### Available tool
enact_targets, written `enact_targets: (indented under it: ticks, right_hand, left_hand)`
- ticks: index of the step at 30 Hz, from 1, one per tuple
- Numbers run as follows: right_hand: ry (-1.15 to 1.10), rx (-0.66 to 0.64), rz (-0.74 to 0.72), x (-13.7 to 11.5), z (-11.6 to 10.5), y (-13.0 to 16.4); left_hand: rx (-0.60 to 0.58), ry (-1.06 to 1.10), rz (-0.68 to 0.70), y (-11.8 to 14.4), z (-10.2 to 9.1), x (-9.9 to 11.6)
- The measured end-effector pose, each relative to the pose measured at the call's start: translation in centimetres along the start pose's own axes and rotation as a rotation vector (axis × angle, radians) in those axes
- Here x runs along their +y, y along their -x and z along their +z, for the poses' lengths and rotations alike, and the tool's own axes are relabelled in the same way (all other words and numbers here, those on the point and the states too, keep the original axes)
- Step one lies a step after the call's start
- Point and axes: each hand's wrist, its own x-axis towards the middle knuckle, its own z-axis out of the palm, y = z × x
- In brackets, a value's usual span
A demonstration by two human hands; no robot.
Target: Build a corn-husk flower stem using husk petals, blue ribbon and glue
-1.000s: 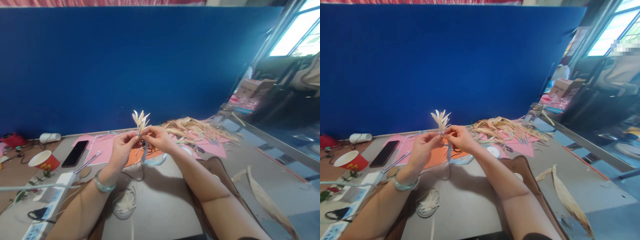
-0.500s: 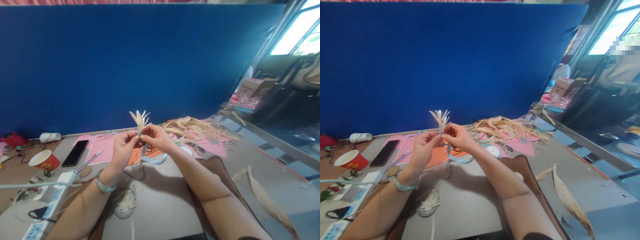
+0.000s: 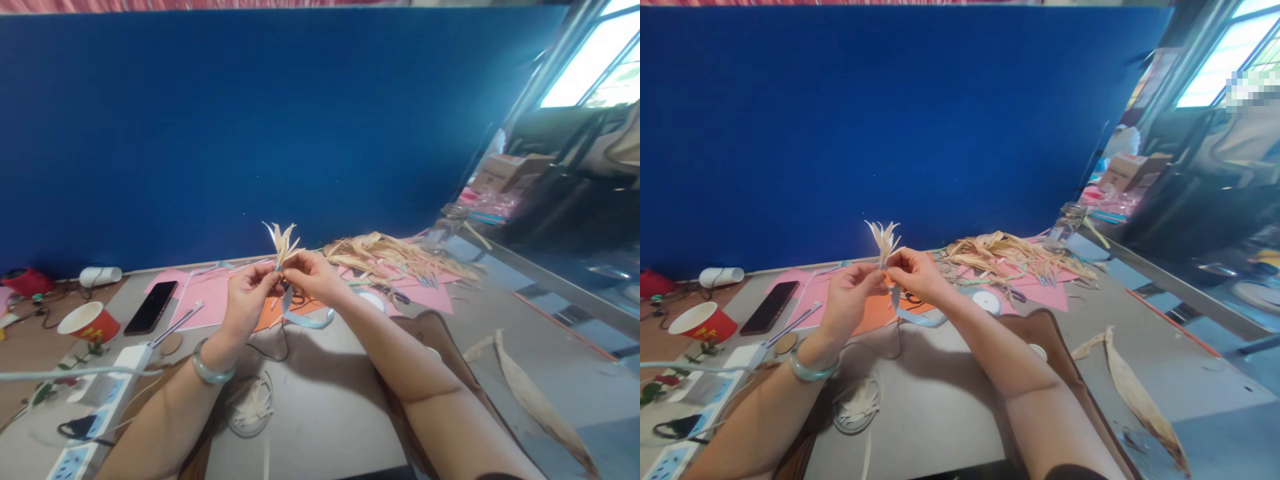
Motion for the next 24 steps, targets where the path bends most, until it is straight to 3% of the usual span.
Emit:
enact_targets:
  ticks: [8,14,18,24]
  right_hand:
    - [-0.112,0.109,-0.041,1.1,1.5,0.3]
    - [-0.151,0.228,-0.088,1.5,2.7,0.8]
    - [-0.150,0.225,-0.121,1.1,2.8,1.1]
    - [-0.112,0.174,-0.120,0.7,2.3,1.1]
  left_hand:
    - [0.076,-0.181,0.162,0.3,0.0,0.0]
    - [0.118,-0.454,0.443,0.4,-0.4,-1.1]
    - [0.152,-0.614,0.633,0.5,-0.6,-1.6]
    - [0.105,-0.669,0.726,0.5,-0.8,-1.7]
